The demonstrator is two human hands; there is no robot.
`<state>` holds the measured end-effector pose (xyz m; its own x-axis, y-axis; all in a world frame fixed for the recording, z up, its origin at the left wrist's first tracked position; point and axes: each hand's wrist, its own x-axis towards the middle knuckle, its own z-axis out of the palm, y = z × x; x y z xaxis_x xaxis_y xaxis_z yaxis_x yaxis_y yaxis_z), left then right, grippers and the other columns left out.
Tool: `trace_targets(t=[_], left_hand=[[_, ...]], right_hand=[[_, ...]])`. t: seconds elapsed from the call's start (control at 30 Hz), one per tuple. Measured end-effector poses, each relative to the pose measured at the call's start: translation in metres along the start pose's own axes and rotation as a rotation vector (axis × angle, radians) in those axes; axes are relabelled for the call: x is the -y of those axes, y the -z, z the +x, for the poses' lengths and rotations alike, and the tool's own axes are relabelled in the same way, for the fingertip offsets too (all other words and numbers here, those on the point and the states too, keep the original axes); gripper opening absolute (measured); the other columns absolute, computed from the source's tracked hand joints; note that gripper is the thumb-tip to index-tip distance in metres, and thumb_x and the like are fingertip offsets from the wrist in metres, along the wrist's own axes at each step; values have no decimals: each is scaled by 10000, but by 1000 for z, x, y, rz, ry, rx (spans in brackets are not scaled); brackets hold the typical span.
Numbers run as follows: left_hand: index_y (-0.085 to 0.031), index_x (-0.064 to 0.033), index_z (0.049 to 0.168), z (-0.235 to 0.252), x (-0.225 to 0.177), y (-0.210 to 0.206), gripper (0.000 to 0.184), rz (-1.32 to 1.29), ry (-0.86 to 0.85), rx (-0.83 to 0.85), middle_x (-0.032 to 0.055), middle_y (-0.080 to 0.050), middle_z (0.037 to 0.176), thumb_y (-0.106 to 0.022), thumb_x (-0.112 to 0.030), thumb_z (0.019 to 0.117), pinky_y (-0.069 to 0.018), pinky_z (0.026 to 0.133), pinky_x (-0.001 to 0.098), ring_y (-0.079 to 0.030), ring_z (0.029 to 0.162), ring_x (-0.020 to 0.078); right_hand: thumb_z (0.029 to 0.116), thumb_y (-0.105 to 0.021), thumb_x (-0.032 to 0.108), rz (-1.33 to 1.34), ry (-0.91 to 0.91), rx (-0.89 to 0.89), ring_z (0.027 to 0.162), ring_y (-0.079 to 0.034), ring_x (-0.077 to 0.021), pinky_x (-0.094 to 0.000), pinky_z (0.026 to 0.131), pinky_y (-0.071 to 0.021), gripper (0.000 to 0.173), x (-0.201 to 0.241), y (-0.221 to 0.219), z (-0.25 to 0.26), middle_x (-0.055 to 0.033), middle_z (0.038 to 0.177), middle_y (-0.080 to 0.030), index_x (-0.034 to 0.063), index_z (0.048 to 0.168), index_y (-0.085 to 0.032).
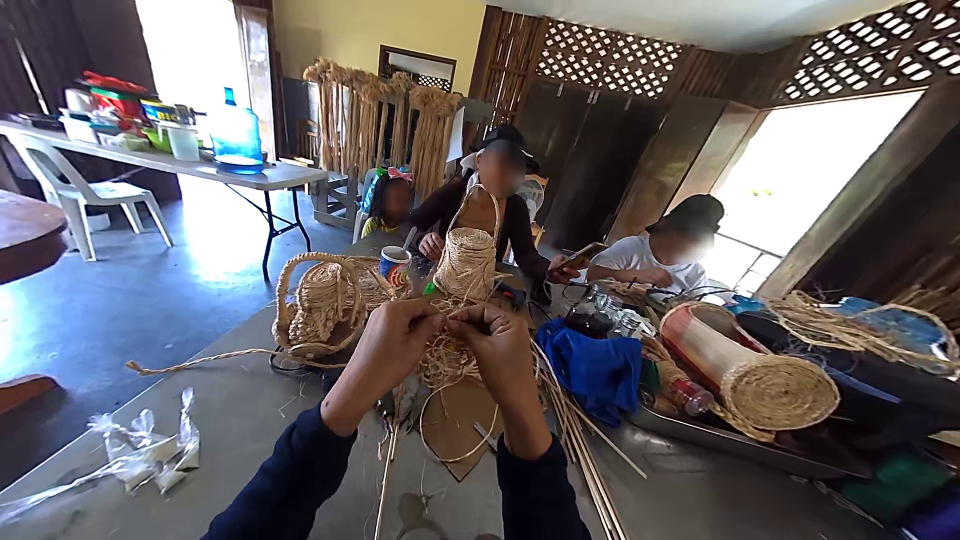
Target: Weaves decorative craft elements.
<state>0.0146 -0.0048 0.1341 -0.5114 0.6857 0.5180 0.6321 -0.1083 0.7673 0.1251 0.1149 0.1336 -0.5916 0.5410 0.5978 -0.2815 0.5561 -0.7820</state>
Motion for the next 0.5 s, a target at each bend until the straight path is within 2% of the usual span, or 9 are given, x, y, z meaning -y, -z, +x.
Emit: trace_targets(t=[0.07, 0.2, 0.3, 0.5], left_hand=[[-733, -57, 981, 3, 4, 6, 231, -107, 16, 20, -30, -696, 856, -541, -162, 1057, -530, 706, 198, -632, 748, -4], [-726, -34, 1010, 5, 3, 10, 77, -110, 20, 23, 0, -715, 911, -678, -71, 962, -556, 744, 194, -661, 791, 11], [-712, -19, 1051, 6, 3, 12, 120, -125, 52, 26, 17, -715, 944, -684, -14, 934, -559, 767, 209, -669, 822, 30], [-706, -15, 1029, 8, 10, 16, 160, -337, 123, 50, -13, -710, 886, -641, 31, 891, -539, 678, 205, -652, 758, 35]], right_hand=[[867, -738, -28, 27, -35, 11, 696, -662, -8, -175, 684, -566, 36, -1, 0, 1, -14, 788, -722, -11, 899, -738], [856, -745, -50, 64, -77, 20, 707, -675, -28, -187, 694, -581, 67, -1, -2, 2, -29, 800, -725, -23, 917, -738], [849, -741, -57, 65, -86, 77, 711, -666, -26, -185, 691, -571, 107, -2, 0, 1, -24, 805, -719, -27, 952, -733], [839, -738, -61, -7, -110, 121, 719, -664, -16, -184, 700, -570, 150, 2, -1, 0, -16, 814, -715, -27, 984, -720]])
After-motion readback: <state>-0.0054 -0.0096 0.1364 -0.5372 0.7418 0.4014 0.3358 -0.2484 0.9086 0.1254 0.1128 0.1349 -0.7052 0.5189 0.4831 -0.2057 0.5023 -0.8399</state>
